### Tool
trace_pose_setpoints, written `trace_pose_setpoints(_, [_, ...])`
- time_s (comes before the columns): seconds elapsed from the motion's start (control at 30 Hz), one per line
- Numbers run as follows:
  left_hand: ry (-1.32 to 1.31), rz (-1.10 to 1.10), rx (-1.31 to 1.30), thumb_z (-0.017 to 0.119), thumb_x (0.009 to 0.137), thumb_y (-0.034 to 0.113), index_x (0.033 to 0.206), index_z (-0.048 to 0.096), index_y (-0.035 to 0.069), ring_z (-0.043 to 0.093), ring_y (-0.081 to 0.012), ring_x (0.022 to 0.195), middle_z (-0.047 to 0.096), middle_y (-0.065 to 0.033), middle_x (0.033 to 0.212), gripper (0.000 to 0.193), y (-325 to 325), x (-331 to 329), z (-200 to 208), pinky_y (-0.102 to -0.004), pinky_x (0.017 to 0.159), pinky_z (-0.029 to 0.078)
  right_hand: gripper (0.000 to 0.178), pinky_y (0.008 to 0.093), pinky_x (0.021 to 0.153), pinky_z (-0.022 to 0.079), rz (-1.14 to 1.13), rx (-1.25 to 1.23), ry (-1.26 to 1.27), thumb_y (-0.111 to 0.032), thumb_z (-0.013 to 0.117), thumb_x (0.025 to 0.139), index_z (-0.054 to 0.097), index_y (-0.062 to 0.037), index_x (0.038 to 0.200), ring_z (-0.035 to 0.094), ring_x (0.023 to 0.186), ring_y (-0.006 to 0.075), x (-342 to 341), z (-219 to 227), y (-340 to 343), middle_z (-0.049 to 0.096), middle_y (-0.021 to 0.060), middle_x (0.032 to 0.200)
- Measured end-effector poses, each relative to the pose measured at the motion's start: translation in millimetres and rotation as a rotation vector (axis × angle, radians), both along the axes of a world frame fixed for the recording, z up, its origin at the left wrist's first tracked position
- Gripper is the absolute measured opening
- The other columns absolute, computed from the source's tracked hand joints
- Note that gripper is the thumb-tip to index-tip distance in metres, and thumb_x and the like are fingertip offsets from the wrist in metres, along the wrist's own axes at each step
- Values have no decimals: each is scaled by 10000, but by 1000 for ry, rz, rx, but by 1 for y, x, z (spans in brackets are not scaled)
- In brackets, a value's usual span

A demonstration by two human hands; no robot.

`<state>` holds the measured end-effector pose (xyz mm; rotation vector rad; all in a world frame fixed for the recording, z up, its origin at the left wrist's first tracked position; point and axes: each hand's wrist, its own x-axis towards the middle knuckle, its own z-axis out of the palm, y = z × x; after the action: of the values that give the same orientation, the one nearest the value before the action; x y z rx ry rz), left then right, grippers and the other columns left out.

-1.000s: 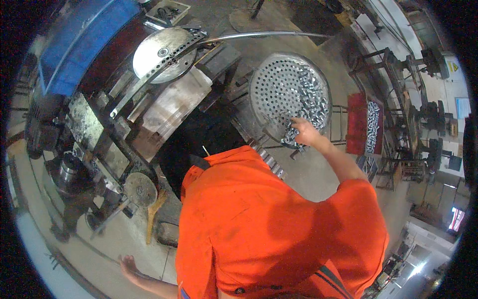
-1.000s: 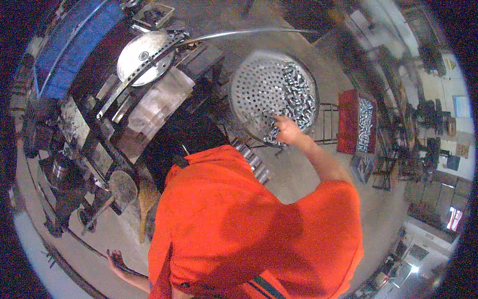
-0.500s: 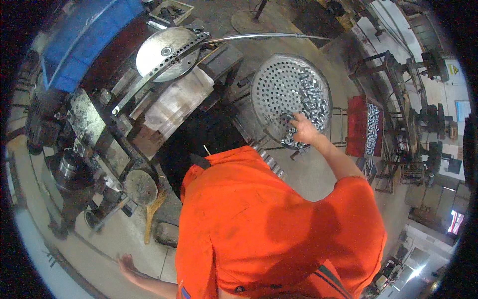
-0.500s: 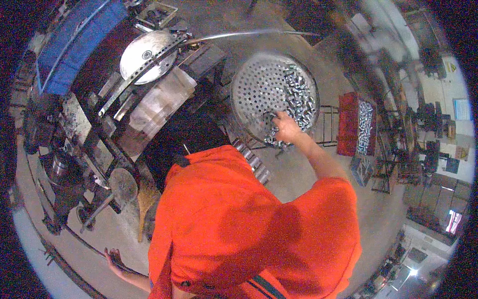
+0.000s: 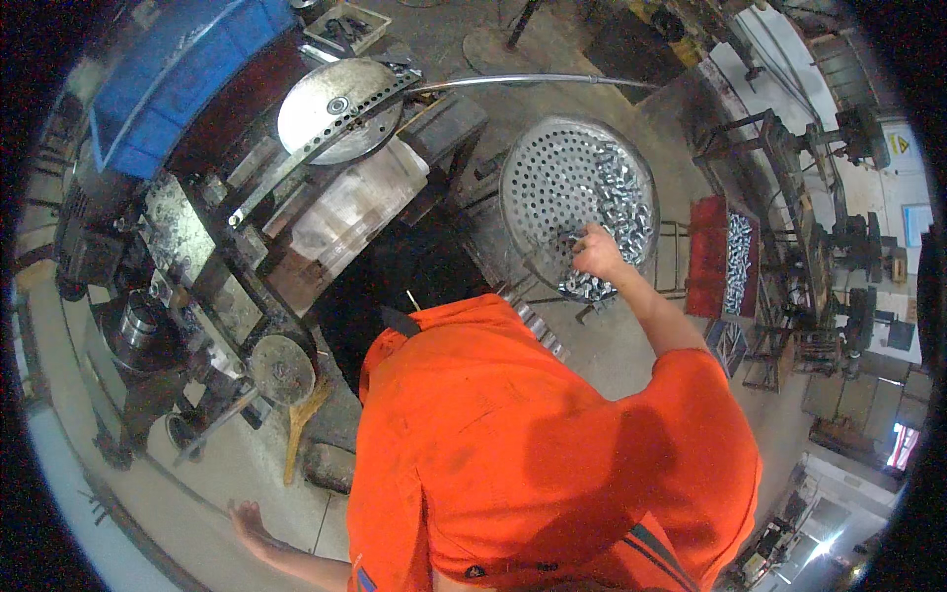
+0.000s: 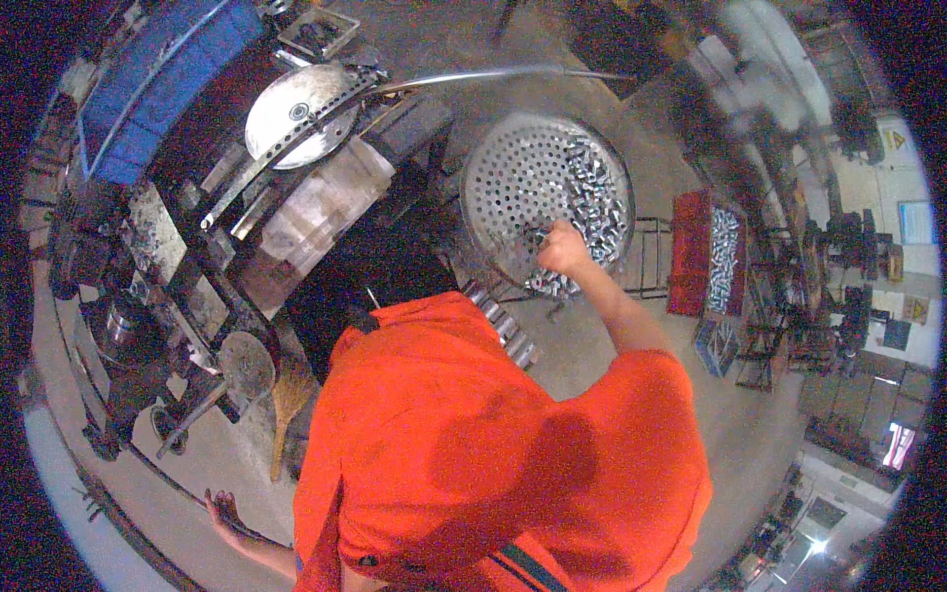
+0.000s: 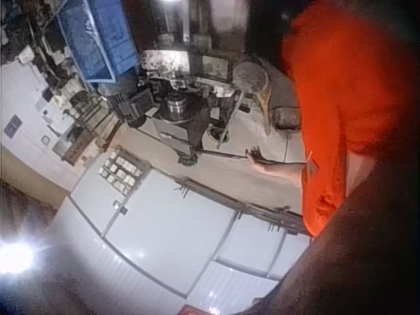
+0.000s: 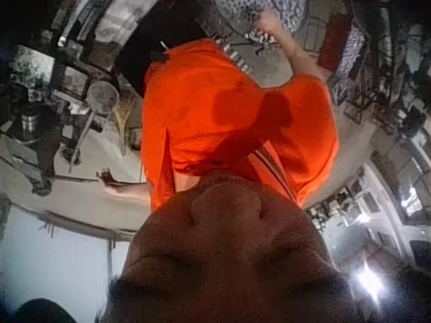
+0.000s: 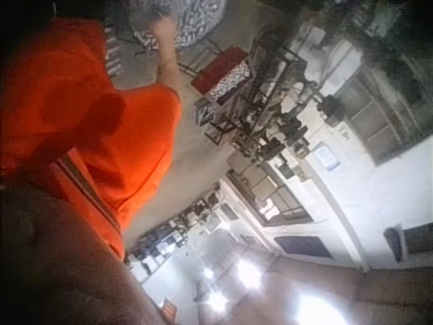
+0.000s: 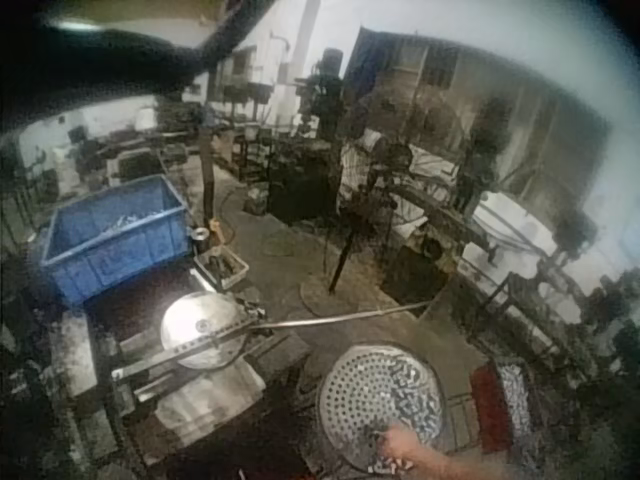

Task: The person operates a metal turning machine in a workshop, repeatedly loading small metal parts into the machine, activating it with a lever, and removing the processed parts. The person places the finished parts into a perforated metal tray and continues the cycle.

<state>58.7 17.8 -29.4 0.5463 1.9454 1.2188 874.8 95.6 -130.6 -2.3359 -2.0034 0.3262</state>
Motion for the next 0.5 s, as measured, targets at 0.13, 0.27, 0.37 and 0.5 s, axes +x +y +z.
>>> trace_pose_setpoints(0.13, [-8,13,11,453,789,291,1095,475,27,493,-209,873,517,-123,967,405,-4,-11,-12,-335,834,362,111,314,690,450,-133,-12,14,-146,553,552,614,-67,601,519,811,264,-3,10,6,568,125,754])
trace_pose_setpoints(0.27, [-32,17,36,473,790,264,1058,487,26,497,-188,812,526,-93,872,359,3,23,7,-329,816,369,215,302,746,429,-37,-18,211,-137,579,539,652,-98,738,524,855,282,-9,46,32,530,151,939])
trace_pose_setpoints(0.37, [-11,89,-37,499,784,269,1026,496,24,494,-176,750,515,-64,791,344,30,39,21,-321,760,387,223,284,719,435,70,-46,140,-111,552,559,652,-108,758,538,831,272,-15,56,51,528,139,985])
trace_pose_setpoints(0.5, [19,287,-211,543,773,293,980,508,23,486,-165,656,488,-21,678,342,41,52,30,-309,657,419,308,234,695,435,-151,19,627,-46,458,582,629,-4,834,544,831,206,-62,112,98,505,131,1051])
